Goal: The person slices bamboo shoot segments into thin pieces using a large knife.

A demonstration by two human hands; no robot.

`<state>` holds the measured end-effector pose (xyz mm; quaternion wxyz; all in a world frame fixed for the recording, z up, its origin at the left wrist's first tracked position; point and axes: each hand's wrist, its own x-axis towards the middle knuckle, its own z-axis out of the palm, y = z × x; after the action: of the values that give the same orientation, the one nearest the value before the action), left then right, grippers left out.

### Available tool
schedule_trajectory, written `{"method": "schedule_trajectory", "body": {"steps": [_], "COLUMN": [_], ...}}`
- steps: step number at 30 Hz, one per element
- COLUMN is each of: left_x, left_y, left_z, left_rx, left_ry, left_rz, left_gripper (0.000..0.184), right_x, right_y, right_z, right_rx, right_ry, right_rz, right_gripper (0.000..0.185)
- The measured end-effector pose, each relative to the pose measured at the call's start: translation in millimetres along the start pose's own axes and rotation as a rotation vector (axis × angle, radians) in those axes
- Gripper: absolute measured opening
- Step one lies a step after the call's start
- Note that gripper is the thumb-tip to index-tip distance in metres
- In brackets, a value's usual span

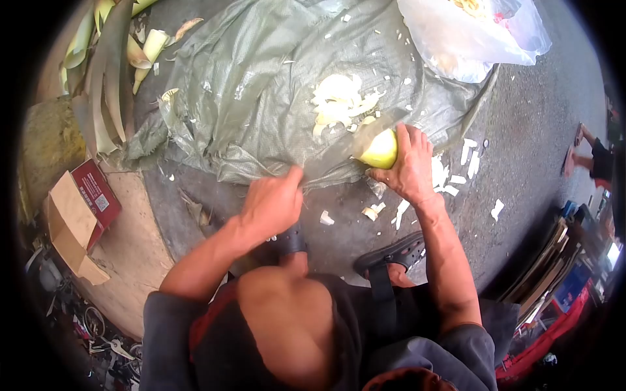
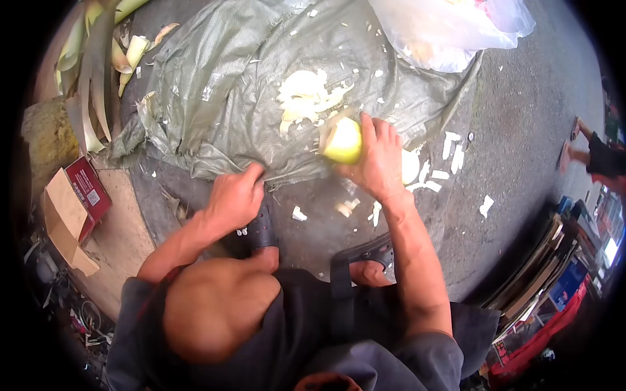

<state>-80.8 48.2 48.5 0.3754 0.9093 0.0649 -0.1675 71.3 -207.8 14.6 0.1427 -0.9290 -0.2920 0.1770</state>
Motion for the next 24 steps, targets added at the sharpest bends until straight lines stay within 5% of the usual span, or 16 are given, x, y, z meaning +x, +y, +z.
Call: {"method": "schedule_trajectory", "body": {"steps": [5,24], "left_x": [-22.1,67.5], "left_y": [0.4,37.5], "left_z": [9.3,40.0], "left_rx": [0.028,-0.009], "left_ry": [0.018,-0.049], "left_rz": [0.016,-0.041], "left_gripper": [0.016,0.017], "right_x": [11.0,-0.9], "right_y": [8.5,-1.0], "right_z": [4.5,16.1], "right_rx": [0.179,0.036], "right_ry": [-0.104,0.114], "right_rz": [0.054,-0.001], "right_gripper": [0.091,0.086]}}
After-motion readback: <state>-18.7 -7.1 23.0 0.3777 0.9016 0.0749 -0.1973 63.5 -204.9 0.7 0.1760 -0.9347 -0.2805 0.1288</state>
